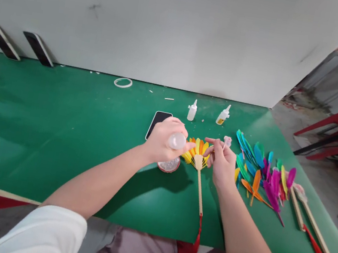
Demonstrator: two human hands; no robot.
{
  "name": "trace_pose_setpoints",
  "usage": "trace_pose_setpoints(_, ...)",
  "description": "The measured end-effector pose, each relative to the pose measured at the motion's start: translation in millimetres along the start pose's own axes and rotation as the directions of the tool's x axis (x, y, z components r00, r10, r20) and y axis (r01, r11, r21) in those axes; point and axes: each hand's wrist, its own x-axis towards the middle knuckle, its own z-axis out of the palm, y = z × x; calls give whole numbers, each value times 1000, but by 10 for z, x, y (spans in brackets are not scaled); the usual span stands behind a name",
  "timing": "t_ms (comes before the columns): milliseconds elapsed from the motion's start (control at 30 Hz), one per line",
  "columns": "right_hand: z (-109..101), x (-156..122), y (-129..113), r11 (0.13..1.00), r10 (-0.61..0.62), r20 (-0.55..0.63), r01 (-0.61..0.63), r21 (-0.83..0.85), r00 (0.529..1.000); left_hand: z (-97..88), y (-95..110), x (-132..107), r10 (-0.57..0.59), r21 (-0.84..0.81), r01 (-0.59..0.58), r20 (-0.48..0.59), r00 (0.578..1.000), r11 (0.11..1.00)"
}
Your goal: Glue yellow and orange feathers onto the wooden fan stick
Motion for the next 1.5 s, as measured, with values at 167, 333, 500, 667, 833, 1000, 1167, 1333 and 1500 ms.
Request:
trace_pose_setpoints(167, 3, -3, 0, 999, -30, -38, 29, -28, 999, 103, -21, -47, 216, 71, -209, -129, 968, 975)
trace_pose_setpoints(333, 10, -30, -17, 994, -76, -13, 74, -82, 997, 85, -16, -33, 274, 95, -260, -195, 942, 961)
trace_pose_setpoints(500, 10, -44, -30, 983, -77, 21, 79, -168, 997, 21, -16, -15, 364, 171, -331, -227, 903, 928)
trace_pose_setpoints(667, 18, -57, -6, 971, -94, 46, 102, -214, 994, -56, -15, -4, 428, 301, -354, -234, 873, 886)
trace_pose_setpoints(833, 22, -56, 30, 967, -92, 54, 102, -233, 994, -92, -25, 2, 469, 363, -379, -202, 860, 851)
trace_pose_setpoints(1000, 26, -57, 21, 950, -97, 57, 110, -293, 994, -113, -26, 1, 398, 404, -315, -139, 907, 859)
trace_pose_setpoints(1167, 21, -65, 16, 936, -106, 68, 123, -329, 992, -151, -18, 13, 424, 429, -338, -120, 898, 838)
trace_pose_setpoints(1333, 29, -62, 35, 938, -80, 68, 98, -334, 994, -179, -14, 30, 511, 448, -404, -148, 847, 798)
trace_pose_setpoints(1500, 39, -52, 53, 937, -67, 78, 89, -338, 995, -195, 0, 49, 517, 512, -390, -128, 846, 765)
